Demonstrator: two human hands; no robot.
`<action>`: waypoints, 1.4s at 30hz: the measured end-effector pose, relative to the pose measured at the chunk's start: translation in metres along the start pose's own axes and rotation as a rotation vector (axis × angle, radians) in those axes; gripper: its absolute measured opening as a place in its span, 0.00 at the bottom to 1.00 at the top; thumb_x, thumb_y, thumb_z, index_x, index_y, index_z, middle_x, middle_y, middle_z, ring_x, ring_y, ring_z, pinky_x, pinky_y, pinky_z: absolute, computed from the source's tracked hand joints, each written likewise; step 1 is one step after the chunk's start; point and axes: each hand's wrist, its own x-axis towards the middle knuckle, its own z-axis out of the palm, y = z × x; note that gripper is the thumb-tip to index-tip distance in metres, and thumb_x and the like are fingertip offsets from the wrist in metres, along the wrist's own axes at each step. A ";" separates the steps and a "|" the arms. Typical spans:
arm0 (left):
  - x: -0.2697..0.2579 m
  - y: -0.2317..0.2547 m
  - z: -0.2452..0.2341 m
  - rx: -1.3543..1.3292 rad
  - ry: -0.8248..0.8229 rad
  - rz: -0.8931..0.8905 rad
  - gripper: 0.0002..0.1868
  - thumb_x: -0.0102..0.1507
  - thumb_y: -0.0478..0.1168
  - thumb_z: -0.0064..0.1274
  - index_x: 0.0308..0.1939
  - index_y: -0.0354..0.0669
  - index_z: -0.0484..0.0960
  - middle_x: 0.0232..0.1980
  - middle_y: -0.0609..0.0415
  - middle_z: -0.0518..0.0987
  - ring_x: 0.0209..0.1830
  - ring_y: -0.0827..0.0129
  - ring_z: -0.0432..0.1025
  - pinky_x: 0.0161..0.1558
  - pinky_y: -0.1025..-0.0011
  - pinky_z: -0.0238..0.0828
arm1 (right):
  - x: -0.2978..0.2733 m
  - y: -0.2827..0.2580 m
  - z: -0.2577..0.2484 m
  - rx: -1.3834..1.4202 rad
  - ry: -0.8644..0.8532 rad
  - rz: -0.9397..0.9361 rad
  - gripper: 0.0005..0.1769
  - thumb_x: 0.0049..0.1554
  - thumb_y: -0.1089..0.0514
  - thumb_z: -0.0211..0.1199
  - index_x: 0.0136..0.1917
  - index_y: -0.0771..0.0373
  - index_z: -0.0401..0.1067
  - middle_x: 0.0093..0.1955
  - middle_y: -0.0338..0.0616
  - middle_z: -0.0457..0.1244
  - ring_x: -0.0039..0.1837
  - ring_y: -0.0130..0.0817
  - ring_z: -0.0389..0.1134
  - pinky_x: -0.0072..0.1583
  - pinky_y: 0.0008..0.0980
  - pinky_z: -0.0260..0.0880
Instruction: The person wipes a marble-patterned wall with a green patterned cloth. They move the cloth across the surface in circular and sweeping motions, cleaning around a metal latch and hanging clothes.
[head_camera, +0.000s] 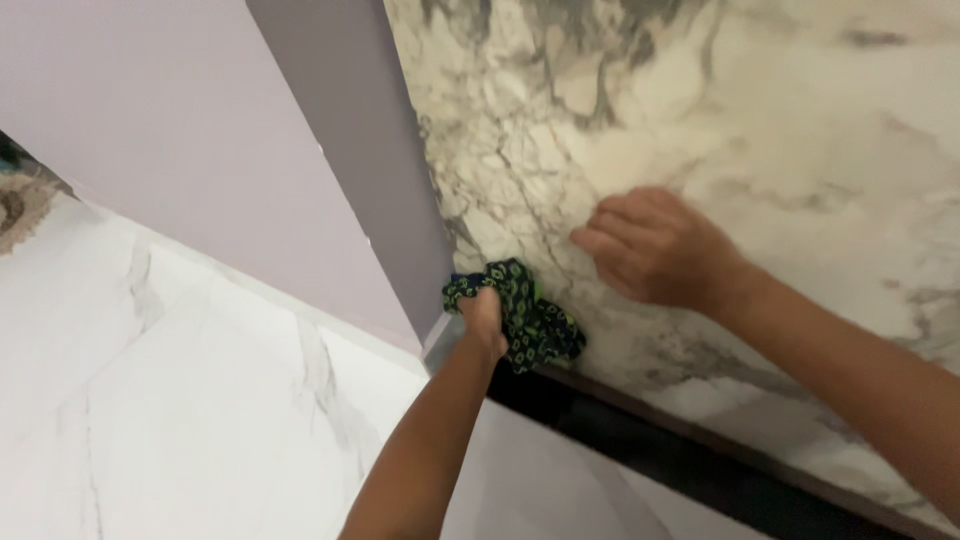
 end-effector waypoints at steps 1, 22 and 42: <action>-0.008 0.012 0.011 -0.003 -0.008 -0.034 0.35 0.60 0.39 0.44 0.72 0.40 0.54 0.73 0.31 0.66 0.65 0.43 0.70 0.58 0.45 0.74 | 0.000 0.000 -0.001 0.000 0.001 -0.017 0.13 0.54 0.59 0.67 0.53 0.61 0.75 0.48 0.43 0.69 0.56 0.38 0.69 0.58 0.40 0.70; -0.168 0.136 0.143 0.674 0.047 1.357 0.28 0.69 0.41 0.43 0.67 0.22 0.64 0.80 0.30 0.46 0.75 0.38 0.52 0.68 0.50 0.55 | 0.104 0.068 -0.110 -0.732 0.364 0.614 0.26 0.59 0.55 0.60 0.71 0.50 0.75 0.77 0.35 0.60 0.82 0.49 0.50 0.79 0.55 0.43; -0.209 0.272 0.213 0.946 -0.001 2.050 0.18 0.63 0.34 0.49 0.55 0.24 0.73 0.78 0.22 0.55 0.71 0.23 0.56 0.66 0.41 0.60 | 0.198 0.152 -0.214 -0.777 0.510 0.589 0.25 0.61 0.56 0.60 0.72 0.54 0.69 0.75 0.39 0.60 0.81 0.45 0.54 0.79 0.53 0.49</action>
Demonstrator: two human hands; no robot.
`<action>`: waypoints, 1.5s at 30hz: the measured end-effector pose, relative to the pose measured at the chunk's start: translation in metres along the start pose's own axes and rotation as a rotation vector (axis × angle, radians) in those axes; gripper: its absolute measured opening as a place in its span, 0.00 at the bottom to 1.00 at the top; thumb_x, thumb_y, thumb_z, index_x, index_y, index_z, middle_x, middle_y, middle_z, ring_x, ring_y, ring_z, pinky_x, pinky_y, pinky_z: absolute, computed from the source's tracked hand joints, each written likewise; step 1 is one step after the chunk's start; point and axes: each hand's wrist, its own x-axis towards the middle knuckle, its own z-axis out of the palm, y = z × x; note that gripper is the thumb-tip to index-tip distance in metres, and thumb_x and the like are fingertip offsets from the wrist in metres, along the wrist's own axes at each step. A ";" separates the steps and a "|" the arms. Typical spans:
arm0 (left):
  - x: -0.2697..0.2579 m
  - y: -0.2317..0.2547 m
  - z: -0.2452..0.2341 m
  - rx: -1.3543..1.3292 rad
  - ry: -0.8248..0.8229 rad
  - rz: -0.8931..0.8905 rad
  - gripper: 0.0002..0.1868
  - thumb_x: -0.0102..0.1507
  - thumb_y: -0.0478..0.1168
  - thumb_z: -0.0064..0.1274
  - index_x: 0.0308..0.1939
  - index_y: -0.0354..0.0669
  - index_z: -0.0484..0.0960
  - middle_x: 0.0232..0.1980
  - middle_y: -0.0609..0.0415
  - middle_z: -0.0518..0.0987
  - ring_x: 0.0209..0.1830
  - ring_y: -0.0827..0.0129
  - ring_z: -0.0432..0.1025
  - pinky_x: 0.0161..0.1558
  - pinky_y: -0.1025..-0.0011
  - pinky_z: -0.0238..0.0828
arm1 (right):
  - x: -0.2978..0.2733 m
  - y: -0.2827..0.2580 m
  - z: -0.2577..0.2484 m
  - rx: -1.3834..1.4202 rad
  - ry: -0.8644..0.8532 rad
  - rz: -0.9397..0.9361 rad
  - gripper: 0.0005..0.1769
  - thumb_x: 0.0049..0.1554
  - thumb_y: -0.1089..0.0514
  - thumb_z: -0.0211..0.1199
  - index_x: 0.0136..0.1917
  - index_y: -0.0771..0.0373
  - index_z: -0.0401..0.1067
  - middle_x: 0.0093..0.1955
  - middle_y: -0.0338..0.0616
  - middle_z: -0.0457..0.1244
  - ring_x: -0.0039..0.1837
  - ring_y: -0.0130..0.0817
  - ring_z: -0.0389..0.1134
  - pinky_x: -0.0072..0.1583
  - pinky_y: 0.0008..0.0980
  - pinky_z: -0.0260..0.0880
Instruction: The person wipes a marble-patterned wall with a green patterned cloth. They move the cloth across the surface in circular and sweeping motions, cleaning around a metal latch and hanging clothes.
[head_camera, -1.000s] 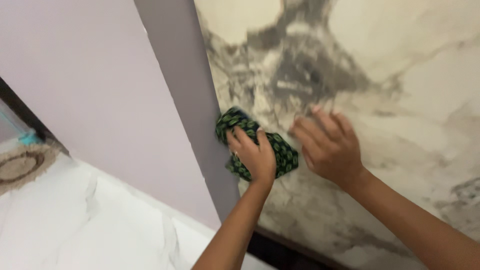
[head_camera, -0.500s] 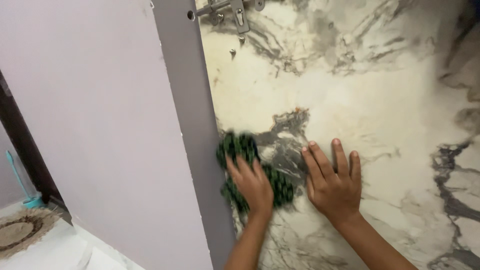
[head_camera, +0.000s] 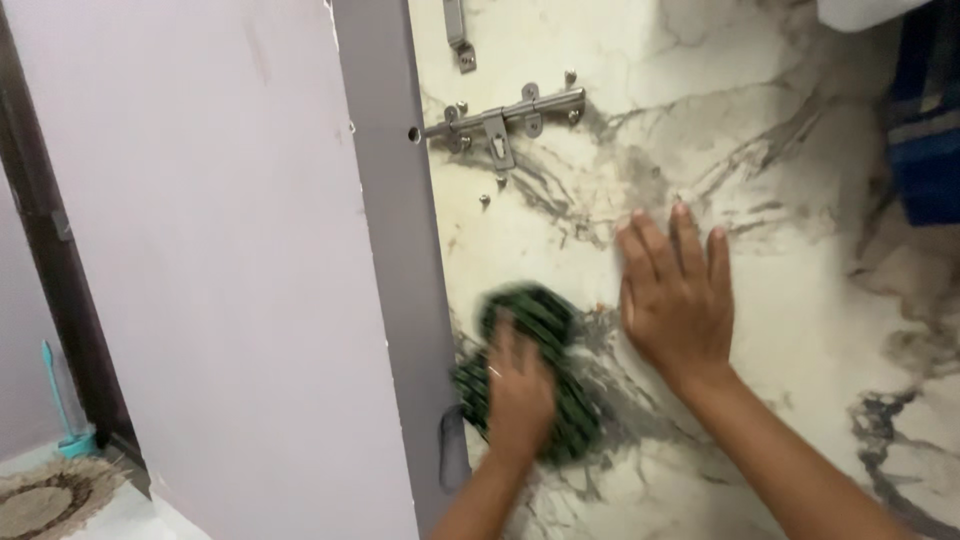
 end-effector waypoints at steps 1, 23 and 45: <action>0.025 -0.013 -0.002 -0.003 0.088 -0.128 0.22 0.65 0.34 0.47 0.60 0.20 0.70 0.78 0.22 0.55 0.69 0.22 0.57 0.63 0.43 0.63 | -0.002 -0.002 -0.003 0.014 -0.008 -0.011 0.26 0.61 0.55 0.60 0.72 0.53 0.69 0.75 0.39 0.59 0.81 0.45 0.54 0.79 0.54 0.49; 0.148 -0.012 -0.022 -0.072 0.270 -0.163 0.32 0.69 0.38 0.44 0.74 0.26 0.56 0.75 0.26 0.57 0.64 0.37 0.68 0.60 0.53 0.68 | -0.005 -0.002 0.002 0.027 -0.072 -0.015 0.23 0.58 0.52 0.60 0.66 0.54 0.71 0.75 0.40 0.58 0.79 0.46 0.52 0.78 0.56 0.47; 0.157 -0.014 0.003 -0.021 0.341 -0.207 0.21 0.73 0.37 0.40 0.63 0.19 0.67 0.73 0.22 0.61 0.69 0.31 0.62 0.68 0.50 0.60 | 0.066 0.054 0.005 -0.016 0.072 -0.062 0.17 0.61 0.54 0.61 0.64 0.53 0.72 0.67 0.41 0.60 0.77 0.47 0.55 0.78 0.55 0.49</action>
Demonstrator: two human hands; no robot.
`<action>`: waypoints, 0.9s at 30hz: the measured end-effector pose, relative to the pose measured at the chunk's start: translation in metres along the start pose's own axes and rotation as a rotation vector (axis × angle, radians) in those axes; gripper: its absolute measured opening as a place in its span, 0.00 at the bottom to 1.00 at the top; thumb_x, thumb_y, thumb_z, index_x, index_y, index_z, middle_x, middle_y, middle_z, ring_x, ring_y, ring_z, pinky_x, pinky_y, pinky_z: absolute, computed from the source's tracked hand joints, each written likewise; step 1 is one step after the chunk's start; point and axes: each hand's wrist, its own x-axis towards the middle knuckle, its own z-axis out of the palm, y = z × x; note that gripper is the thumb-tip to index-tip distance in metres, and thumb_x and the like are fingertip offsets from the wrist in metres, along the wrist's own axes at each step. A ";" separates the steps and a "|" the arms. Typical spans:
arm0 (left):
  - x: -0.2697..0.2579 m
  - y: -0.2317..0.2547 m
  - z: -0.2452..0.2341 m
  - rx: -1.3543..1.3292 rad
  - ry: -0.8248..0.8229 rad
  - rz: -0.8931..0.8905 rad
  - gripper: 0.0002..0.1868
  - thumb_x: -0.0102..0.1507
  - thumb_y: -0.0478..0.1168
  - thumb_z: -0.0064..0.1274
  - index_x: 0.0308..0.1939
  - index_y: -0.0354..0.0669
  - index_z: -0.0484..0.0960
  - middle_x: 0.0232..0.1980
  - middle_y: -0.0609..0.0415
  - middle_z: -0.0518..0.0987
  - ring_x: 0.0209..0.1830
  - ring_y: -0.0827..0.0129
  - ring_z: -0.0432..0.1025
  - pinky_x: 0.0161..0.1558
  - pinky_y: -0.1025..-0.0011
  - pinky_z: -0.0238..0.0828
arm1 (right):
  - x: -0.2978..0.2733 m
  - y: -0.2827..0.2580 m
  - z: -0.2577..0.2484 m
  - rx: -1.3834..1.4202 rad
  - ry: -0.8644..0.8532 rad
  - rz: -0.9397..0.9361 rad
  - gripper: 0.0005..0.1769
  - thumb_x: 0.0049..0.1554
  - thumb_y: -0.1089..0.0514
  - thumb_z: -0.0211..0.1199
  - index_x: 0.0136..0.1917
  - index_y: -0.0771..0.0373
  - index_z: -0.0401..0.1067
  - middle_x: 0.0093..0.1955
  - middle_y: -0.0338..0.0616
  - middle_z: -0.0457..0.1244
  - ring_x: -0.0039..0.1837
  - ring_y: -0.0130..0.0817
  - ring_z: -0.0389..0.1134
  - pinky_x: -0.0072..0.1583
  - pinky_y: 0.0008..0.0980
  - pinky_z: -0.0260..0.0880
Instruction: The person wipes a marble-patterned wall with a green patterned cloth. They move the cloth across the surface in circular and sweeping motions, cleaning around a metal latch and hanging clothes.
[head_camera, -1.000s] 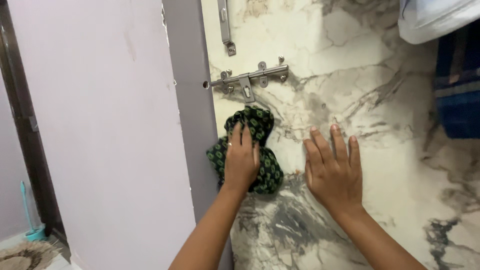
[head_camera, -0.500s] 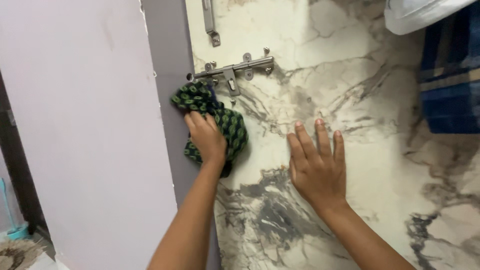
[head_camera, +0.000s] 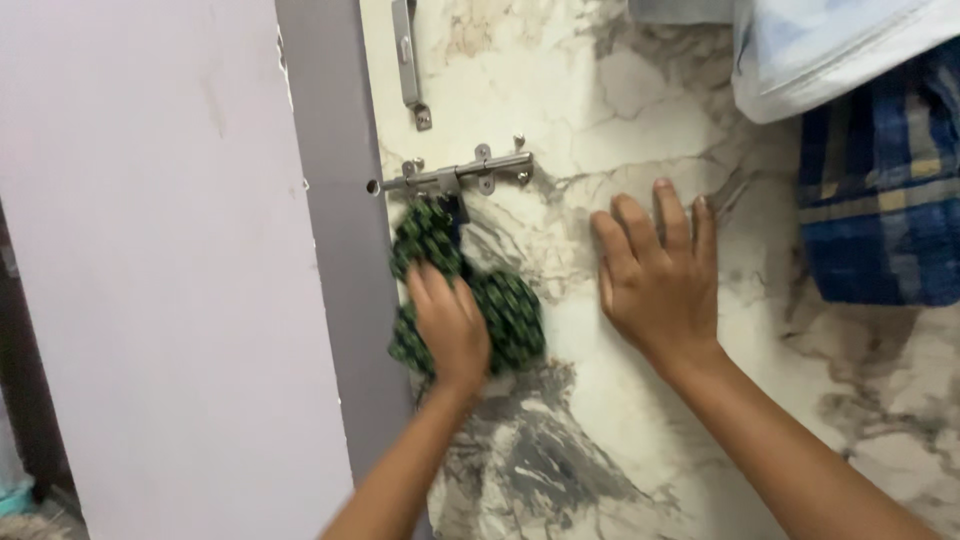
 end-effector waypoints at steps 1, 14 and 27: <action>-0.016 0.012 0.002 0.037 -0.025 0.040 0.19 0.74 0.36 0.39 0.62 0.18 0.67 0.74 0.20 0.59 0.72 0.30 0.61 0.70 0.50 0.60 | 0.001 -0.001 -0.004 0.002 0.007 0.003 0.18 0.61 0.55 0.61 0.64 0.53 0.72 0.68 0.41 0.60 0.77 0.47 0.55 0.78 0.56 0.49; -0.006 0.159 0.017 -0.055 -0.035 0.342 0.19 0.68 0.32 0.48 0.63 0.28 0.71 0.77 0.34 0.65 0.77 0.35 0.60 0.74 0.54 0.64 | -0.011 0.011 -0.009 0.486 0.255 0.178 0.12 0.65 0.67 0.57 0.62 0.63 0.67 0.63 0.47 0.62 0.73 0.47 0.59 0.75 0.50 0.56; -0.012 0.290 0.029 -1.410 -0.604 -0.112 0.29 0.74 0.48 0.32 0.76 0.40 0.64 0.77 0.42 0.68 0.77 0.54 0.63 0.75 0.64 0.58 | -0.034 0.081 -0.094 0.401 0.056 0.244 0.30 0.70 0.49 0.40 0.78 0.68 0.62 0.81 0.65 0.52 0.80 0.62 0.55 0.78 0.56 0.57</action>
